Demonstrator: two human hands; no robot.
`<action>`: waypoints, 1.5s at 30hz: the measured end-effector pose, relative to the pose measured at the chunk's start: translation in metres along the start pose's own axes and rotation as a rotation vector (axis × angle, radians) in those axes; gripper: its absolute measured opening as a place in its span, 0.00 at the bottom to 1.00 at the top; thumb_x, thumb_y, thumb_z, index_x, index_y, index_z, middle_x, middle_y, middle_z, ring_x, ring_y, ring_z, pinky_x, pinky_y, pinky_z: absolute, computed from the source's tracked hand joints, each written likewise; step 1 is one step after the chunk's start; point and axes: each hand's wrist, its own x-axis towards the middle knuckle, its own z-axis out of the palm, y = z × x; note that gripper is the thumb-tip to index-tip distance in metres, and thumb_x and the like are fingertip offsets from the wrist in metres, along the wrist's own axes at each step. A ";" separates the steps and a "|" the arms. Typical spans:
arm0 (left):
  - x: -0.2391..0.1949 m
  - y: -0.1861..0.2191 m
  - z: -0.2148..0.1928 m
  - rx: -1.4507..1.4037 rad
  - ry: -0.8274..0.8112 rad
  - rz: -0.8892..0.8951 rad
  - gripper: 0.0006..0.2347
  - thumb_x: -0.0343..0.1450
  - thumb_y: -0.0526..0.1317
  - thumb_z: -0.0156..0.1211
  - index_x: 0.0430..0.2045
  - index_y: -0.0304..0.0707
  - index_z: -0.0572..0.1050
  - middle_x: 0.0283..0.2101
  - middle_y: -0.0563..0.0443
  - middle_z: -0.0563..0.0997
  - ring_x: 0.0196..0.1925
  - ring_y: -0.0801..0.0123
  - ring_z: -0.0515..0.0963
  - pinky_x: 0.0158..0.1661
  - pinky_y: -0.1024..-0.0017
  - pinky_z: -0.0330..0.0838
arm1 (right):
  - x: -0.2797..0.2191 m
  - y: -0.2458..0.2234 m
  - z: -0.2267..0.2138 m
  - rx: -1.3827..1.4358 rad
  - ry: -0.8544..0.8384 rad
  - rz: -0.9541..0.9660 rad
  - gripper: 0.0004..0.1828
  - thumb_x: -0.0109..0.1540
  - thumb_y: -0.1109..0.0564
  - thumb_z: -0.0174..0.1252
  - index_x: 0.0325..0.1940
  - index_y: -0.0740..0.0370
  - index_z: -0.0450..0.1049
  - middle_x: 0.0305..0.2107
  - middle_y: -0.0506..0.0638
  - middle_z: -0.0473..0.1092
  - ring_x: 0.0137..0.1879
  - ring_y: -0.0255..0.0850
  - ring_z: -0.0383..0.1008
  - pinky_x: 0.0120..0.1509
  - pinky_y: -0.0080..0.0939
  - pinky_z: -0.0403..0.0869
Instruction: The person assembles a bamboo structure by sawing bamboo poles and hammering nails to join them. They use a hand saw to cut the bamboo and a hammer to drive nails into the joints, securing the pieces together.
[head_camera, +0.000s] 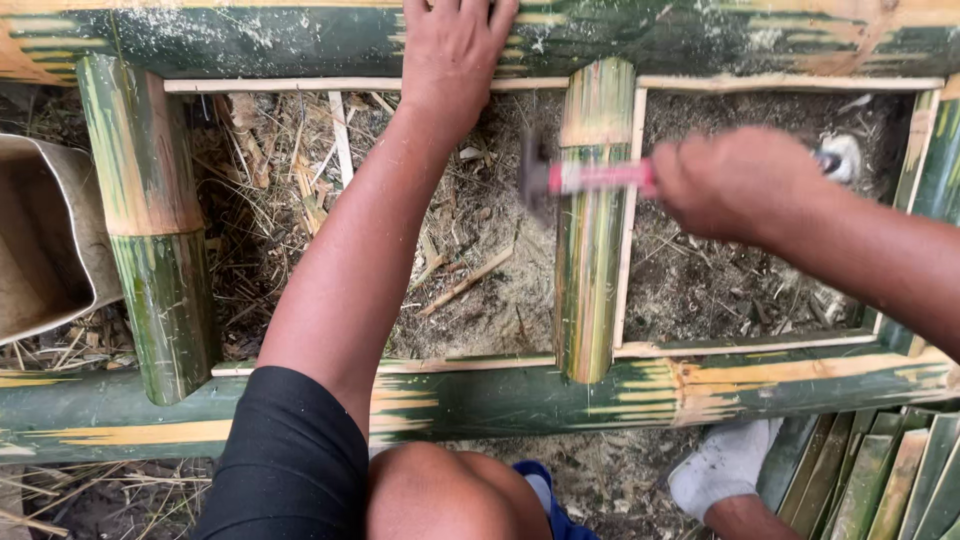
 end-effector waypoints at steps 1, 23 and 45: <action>0.002 -0.002 -0.001 0.002 0.016 -0.003 0.39 0.58 0.34 0.68 0.68 0.47 0.60 0.58 0.42 0.68 0.60 0.55 0.67 0.51 0.48 0.65 | 0.000 0.002 -0.001 -0.050 0.038 -0.136 0.27 0.73 0.43 0.28 0.35 0.60 0.67 0.16 0.44 0.62 0.15 0.30 0.62 0.16 0.35 0.66; -0.007 -0.003 -0.009 -0.053 0.156 -0.020 0.32 0.65 0.36 0.63 0.65 0.32 0.60 0.48 0.45 0.69 0.49 0.59 0.68 0.40 0.59 0.63 | 0.016 0.039 0.009 0.033 -0.053 -0.326 0.21 0.72 0.45 0.32 0.32 0.54 0.64 0.15 0.41 0.60 0.17 0.31 0.60 0.21 0.37 0.67; -0.053 0.021 -0.036 -0.747 0.238 -0.238 0.25 0.70 0.45 0.68 0.58 0.32 0.68 0.53 0.38 0.74 0.56 0.51 0.72 0.51 0.56 0.68 | -0.024 -0.107 0.110 1.236 0.441 0.381 0.24 0.68 0.39 0.47 0.39 0.63 0.71 0.14 0.53 0.69 0.20 0.43 0.70 0.26 0.45 0.68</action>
